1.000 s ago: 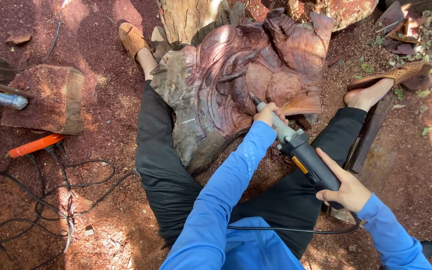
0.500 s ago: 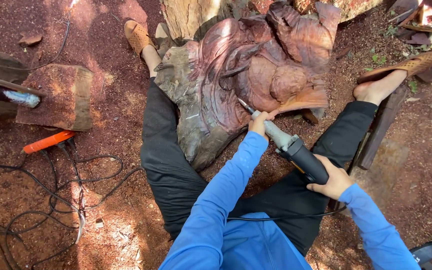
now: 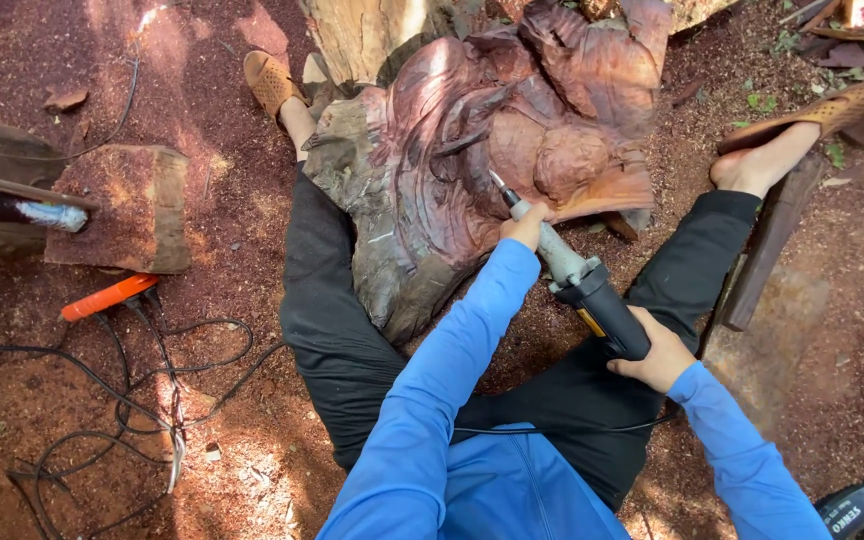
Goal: A person uses a power carving tool to shape and add detail to a large piece of wood while sitting on the ground.
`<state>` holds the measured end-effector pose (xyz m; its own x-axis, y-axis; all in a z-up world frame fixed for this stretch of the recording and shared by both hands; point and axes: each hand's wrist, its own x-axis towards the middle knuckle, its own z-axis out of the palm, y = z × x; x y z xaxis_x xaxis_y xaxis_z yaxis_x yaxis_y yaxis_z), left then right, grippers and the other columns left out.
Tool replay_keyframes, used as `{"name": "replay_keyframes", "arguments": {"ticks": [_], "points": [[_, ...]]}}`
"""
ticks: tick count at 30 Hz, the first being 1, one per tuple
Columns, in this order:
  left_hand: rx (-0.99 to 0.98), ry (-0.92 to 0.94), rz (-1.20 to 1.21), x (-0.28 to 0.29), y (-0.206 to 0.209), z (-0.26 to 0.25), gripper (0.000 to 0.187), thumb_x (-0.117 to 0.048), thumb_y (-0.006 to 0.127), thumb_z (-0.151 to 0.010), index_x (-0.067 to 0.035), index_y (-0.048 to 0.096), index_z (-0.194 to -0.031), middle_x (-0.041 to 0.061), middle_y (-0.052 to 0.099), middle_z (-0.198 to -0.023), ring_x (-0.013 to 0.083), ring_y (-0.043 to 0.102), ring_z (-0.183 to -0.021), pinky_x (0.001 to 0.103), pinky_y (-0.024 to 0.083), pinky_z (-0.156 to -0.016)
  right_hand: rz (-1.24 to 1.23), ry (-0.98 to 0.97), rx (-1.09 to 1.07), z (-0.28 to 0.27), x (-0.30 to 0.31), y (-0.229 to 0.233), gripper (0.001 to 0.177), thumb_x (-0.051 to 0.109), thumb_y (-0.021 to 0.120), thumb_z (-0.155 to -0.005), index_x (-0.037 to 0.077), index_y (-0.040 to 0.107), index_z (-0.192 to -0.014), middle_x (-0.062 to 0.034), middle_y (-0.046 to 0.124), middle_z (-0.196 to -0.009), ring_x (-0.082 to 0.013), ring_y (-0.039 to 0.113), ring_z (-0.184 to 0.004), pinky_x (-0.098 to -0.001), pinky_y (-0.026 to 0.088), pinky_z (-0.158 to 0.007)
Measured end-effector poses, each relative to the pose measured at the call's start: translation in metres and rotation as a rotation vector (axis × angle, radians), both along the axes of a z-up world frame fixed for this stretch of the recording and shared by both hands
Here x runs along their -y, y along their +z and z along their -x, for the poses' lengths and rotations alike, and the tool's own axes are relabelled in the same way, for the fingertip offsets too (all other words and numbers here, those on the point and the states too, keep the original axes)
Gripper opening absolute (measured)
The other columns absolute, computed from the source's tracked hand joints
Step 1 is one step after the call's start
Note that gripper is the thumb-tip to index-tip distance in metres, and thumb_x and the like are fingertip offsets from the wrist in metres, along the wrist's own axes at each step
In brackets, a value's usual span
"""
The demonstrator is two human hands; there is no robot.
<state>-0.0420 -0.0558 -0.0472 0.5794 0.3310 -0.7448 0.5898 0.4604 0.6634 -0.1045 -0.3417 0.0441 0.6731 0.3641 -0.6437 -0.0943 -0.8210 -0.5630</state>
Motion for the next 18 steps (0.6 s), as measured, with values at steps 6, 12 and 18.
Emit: {"name": "replay_keyframes", "arguments": {"ticks": [6,12,18], "points": [[-0.044,-0.02,-0.017,-0.002,0.025,0.002,0.101,-0.044,0.082,-0.066,0.005,0.048,-0.147,0.024,0.055,-0.137,0.0362,0.054,-0.13,0.055,0.047,-0.105,-0.069,-0.068,-0.039,0.012,-0.009,-0.003,0.101,0.023,0.102,-0.057,0.026,0.055,-0.146,-0.0276,0.069,-0.118,-0.0452,0.069,-0.106,-0.0519,0.057,-0.083],[-0.048,-0.03,-0.007,-0.003,0.013,-0.002,0.102,-0.046,0.082,-0.066,0.006,0.047,-0.147,0.025,0.053,-0.141,0.0373,0.052,-0.132,0.057,0.044,-0.107,-0.159,-0.18,-0.133,0.029,-0.014,0.024,0.093,0.008,0.099,-0.059,0.018,0.06,-0.143,-0.0298,0.069,-0.111,-0.0428,0.072,-0.091,-0.0473,0.062,-0.068],[0.032,0.042,0.064,0.0,0.026,0.014,0.1,-0.042,0.086,-0.066,0.006,0.049,-0.145,0.024,0.054,-0.139,0.0353,0.05,-0.134,0.058,0.042,-0.109,0.014,-0.037,-0.008,0.022,-0.01,0.019,0.106,0.03,0.099,-0.062,0.03,0.046,-0.154,-0.0265,0.065,-0.129,-0.0473,0.064,-0.12,-0.0564,0.056,-0.096]]}}
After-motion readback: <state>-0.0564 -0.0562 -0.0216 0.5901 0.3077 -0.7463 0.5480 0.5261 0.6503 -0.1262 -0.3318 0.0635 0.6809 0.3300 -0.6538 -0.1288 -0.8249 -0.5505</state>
